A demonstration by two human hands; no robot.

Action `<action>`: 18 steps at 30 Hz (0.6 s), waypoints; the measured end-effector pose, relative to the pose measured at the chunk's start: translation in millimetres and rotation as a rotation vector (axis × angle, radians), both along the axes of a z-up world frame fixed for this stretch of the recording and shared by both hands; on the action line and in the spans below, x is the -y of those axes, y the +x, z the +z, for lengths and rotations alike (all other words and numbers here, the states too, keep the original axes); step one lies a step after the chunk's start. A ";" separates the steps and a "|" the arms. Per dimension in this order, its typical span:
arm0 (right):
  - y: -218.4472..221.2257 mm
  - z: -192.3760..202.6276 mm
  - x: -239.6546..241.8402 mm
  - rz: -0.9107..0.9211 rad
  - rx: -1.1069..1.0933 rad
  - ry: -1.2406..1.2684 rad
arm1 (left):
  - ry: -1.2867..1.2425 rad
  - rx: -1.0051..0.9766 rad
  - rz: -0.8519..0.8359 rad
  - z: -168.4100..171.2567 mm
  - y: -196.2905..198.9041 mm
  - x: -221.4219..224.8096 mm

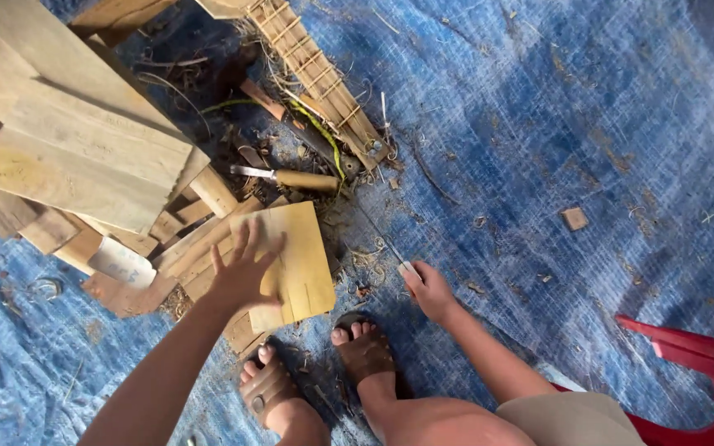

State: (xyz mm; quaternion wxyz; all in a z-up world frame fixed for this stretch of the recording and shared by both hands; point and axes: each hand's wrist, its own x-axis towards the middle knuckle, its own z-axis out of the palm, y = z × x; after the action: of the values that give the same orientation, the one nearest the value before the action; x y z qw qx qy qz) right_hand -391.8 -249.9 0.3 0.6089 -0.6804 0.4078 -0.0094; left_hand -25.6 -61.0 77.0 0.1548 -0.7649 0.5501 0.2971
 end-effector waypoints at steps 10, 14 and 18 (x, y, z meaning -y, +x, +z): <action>21.7 9.2 -18.3 0.113 0.125 0.124 | -0.068 -0.096 0.580 5.8 -47.5 14.2; 27.6 9.8 -11.2 0.105 0.141 0.136 | -0.037 -0.147 0.547 20.4 -44.5 34.0; 28.8 11.8 -14.1 0.023 0.143 0.200 | -0.005 -0.098 0.337 29.8 -38.3 46.2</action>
State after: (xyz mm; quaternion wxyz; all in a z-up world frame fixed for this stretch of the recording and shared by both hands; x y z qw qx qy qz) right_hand -363.0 -235.9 12.1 0.7014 -0.6184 0.3543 -0.0104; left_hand -63.9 -107.3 106.8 0.0739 -0.8314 0.4217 0.3543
